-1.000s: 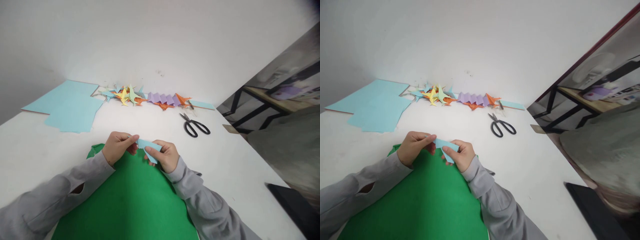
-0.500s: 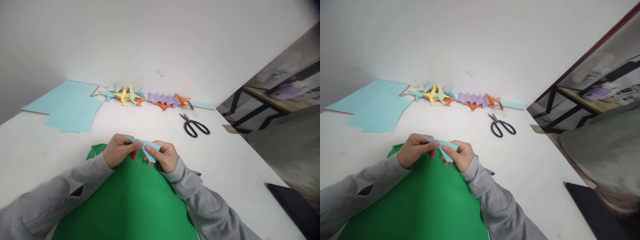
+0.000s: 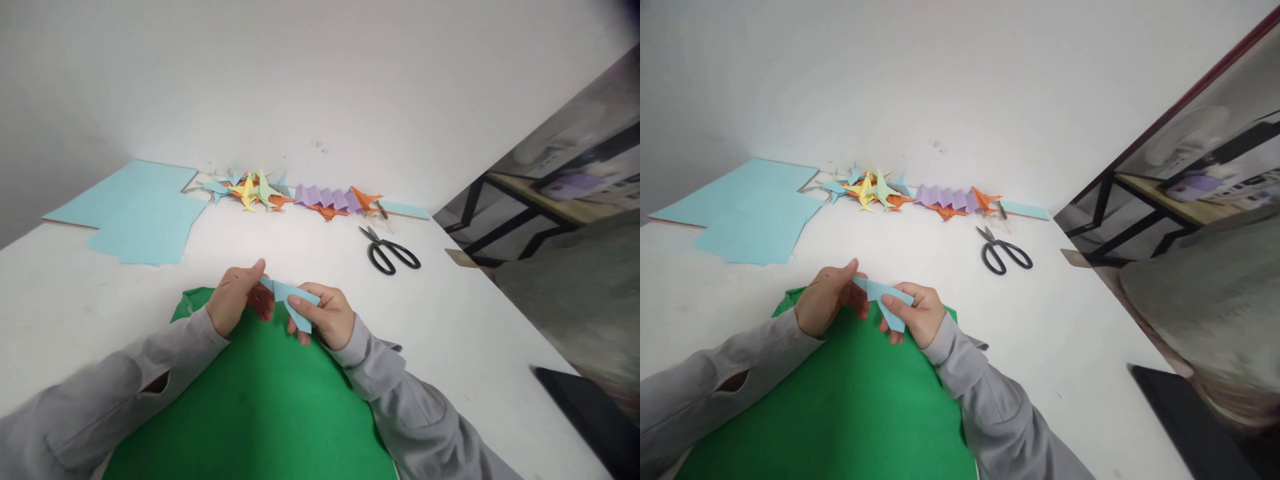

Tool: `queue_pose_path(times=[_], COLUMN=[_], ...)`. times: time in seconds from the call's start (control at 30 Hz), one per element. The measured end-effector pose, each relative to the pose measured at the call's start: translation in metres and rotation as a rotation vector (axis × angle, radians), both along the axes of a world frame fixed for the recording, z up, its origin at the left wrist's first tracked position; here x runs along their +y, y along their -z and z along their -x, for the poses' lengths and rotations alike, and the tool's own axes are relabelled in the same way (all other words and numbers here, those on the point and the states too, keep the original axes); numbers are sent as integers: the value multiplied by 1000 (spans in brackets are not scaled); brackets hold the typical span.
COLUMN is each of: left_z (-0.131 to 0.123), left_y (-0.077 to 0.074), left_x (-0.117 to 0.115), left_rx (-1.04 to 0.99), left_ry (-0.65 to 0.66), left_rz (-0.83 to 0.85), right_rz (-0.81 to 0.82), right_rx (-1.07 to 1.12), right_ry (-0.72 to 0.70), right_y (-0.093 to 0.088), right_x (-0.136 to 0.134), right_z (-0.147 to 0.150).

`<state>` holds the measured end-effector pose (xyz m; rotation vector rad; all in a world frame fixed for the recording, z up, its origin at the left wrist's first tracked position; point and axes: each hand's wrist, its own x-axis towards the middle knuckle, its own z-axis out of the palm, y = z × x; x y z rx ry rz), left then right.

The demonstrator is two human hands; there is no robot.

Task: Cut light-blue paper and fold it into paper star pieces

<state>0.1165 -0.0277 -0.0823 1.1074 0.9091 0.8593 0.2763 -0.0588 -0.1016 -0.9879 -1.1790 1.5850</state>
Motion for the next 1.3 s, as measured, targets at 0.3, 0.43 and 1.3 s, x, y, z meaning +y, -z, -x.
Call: queue_pose_path(times=[0.3,0.43,1.3], left_z=[2,2,2], left_y=[1,1,5], left_x=[1,0,3], left_rx=[-1,-7,30], left_ry=[128,120,-33], left_rz=[-160,-148,-135], right_rz=[161,159,-99], right_rx=[84,95,-67], right_ry=[-85,-54,215], right_y=[1,1,6], right_x=[4,6,6], right_z=[-3,-3,-2])
